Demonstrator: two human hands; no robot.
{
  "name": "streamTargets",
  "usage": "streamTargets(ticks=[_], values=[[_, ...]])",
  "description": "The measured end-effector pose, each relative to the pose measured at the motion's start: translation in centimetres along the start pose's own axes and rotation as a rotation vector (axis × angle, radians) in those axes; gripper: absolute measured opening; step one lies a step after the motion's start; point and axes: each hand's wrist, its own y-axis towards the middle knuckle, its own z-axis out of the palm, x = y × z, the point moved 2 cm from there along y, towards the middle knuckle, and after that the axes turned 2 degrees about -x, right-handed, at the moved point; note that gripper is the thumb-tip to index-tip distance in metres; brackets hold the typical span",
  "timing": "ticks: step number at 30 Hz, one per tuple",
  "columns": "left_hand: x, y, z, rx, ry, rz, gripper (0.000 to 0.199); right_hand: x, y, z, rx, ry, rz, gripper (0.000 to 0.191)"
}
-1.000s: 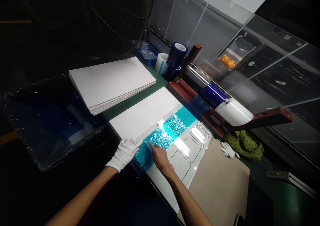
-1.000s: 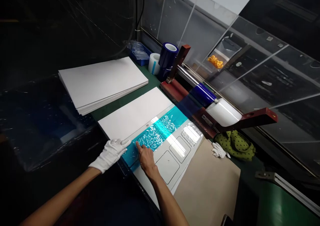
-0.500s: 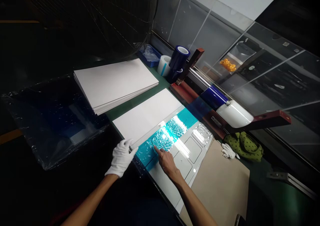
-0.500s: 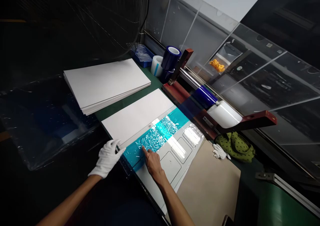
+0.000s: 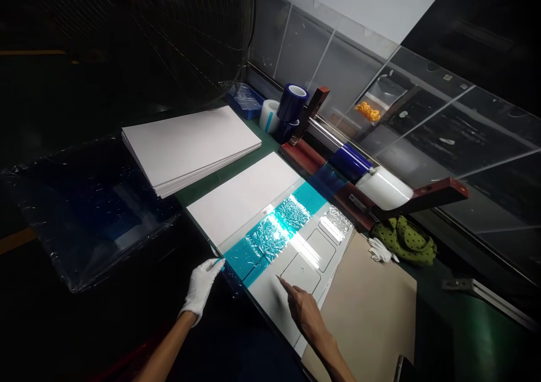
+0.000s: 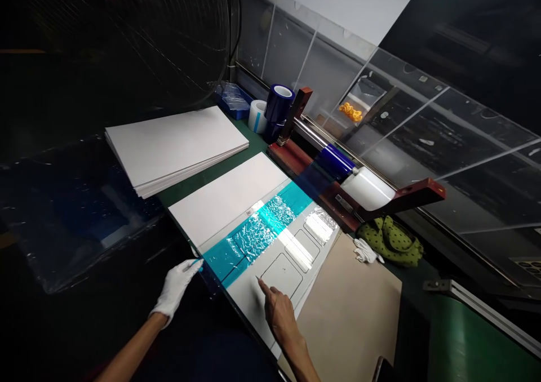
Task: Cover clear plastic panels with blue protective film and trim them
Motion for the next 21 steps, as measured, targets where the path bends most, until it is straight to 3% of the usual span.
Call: streamTargets(ticks=[5, 11, 16, 21], values=[[-1.4, 1.2, -1.8, -0.026, -0.097, 0.035, 0.046, 0.4, -0.4, -0.3, -0.124, 0.225, -0.011, 0.061], [-4.9, 8.8, -3.6, -0.15, -0.096, 0.096, 0.038, 0.1, 0.2, -1.1, -0.209, 0.394, -0.014, 0.057], [-7.5, 13.8, -3.6, -0.224, 0.116, 0.162, 0.031, -1.4, 1.0, -1.3, -0.246, 0.402, -0.004, 0.064], [-9.0, 13.2, -3.4, -0.449, 0.498, 0.261, 0.061, -2.8, 2.2, -2.1, -0.345, 0.32, 0.028, 0.06]])
